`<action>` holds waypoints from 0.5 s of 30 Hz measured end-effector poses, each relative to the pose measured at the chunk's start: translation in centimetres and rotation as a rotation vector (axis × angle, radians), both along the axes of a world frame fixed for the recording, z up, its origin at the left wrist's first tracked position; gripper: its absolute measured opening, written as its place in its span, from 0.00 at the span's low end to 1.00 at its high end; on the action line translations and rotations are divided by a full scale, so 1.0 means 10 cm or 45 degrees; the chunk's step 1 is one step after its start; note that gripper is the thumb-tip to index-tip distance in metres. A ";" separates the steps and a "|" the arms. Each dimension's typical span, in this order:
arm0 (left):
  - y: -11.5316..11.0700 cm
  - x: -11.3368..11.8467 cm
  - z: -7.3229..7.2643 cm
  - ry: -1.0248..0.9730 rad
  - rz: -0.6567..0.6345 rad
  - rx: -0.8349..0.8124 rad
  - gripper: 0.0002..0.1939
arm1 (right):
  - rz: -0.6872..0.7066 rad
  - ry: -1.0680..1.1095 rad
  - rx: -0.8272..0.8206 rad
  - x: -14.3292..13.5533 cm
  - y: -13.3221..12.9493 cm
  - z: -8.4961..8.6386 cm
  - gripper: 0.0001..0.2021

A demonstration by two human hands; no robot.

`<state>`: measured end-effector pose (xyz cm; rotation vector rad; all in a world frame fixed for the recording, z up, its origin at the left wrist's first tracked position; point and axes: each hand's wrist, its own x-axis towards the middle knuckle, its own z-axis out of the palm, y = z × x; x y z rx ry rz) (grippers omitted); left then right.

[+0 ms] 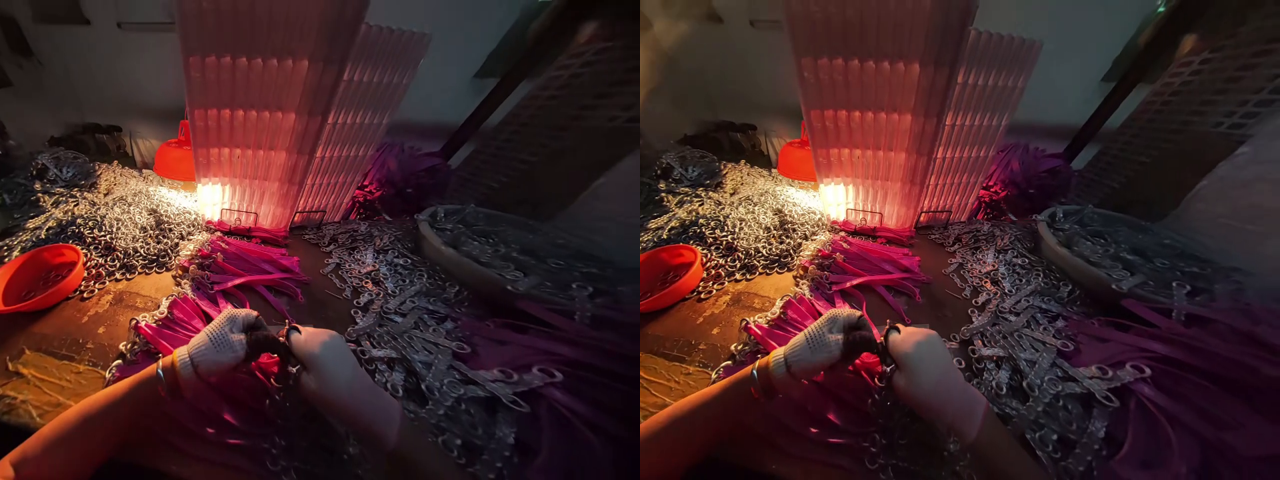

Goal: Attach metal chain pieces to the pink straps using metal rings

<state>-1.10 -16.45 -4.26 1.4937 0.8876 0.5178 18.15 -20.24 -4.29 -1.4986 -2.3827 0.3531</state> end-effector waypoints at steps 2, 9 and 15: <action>0.02 0.02 0.02 0.089 -0.047 0.252 0.04 | -0.018 -0.065 -0.039 0.02 -0.02 0.05 0.04; 0.06 0.32 0.09 -0.137 0.066 -0.335 0.05 | -0.349 0.101 0.253 0.03 -0.09 -0.14 0.05; 0.32 0.63 0.01 -0.043 -0.052 -0.428 0.10 | -0.403 0.068 -0.061 0.31 -0.04 -0.31 0.08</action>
